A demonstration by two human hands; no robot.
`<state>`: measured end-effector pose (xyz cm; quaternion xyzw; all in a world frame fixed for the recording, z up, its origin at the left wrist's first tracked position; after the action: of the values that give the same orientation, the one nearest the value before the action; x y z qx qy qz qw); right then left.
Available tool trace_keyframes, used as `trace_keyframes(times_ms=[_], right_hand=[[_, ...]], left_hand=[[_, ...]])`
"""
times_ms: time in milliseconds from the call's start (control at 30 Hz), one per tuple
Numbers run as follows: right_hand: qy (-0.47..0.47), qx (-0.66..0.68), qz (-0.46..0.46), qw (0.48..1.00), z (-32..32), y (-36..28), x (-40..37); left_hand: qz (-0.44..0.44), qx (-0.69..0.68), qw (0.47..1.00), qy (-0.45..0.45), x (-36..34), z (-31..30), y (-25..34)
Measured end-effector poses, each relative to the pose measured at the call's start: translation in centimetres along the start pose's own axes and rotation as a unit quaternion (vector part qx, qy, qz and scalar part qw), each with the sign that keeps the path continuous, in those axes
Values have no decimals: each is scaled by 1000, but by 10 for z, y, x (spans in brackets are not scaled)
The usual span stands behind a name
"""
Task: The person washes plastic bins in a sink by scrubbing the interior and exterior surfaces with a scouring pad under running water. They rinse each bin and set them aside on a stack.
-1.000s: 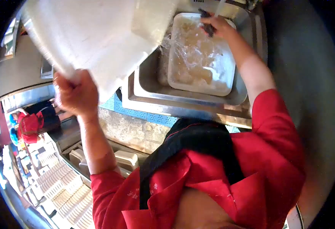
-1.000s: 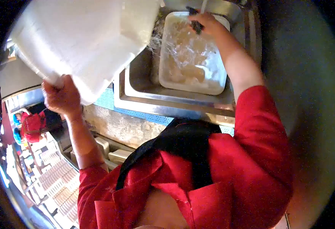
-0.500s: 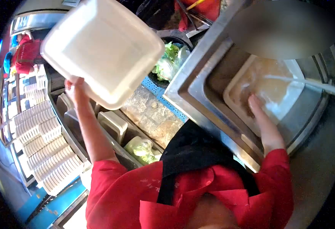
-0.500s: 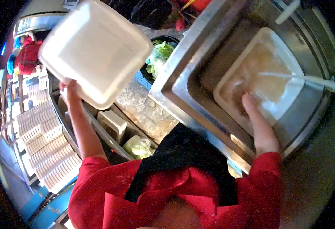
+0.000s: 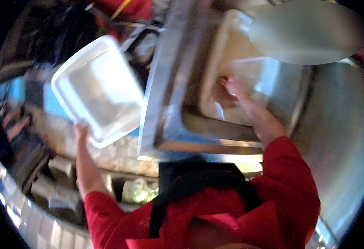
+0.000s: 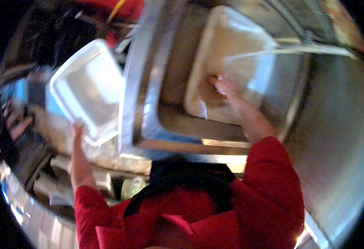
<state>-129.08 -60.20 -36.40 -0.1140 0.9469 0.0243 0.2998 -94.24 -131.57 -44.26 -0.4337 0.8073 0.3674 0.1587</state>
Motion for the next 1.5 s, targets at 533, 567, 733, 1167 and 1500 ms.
trace_keyframes(times_ms=[533,567,733,1167,1500], right_hand=[[189,783,211,553,-127,104,222],[202,718,256,615,-193,13,112],[112,761,214,602,-174,-77,107],[-55,351,-127,926,-46,-160,-94],[-128,54,-112,984,-43,21,-144]], left_hand=[[499,-171,849,-34,-303,59,579],[462,-168,868,-71,-301,89,594],[127,-72,975,-170,-209,220,558],[101,50,982,-148,-173,287,519],[170,-19,984,-53,-174,276,526]])
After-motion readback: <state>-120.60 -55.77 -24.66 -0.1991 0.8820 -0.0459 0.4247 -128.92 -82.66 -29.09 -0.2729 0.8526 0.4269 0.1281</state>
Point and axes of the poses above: each hand's wrist, its own x-axis towards the middle knuckle, its own z-axis out of the palm, y = z × x, the point moved 9 cm from there along x, towards the middle knuckle, and after that the axes turned 1 degree about x, right-handed, at the moved point
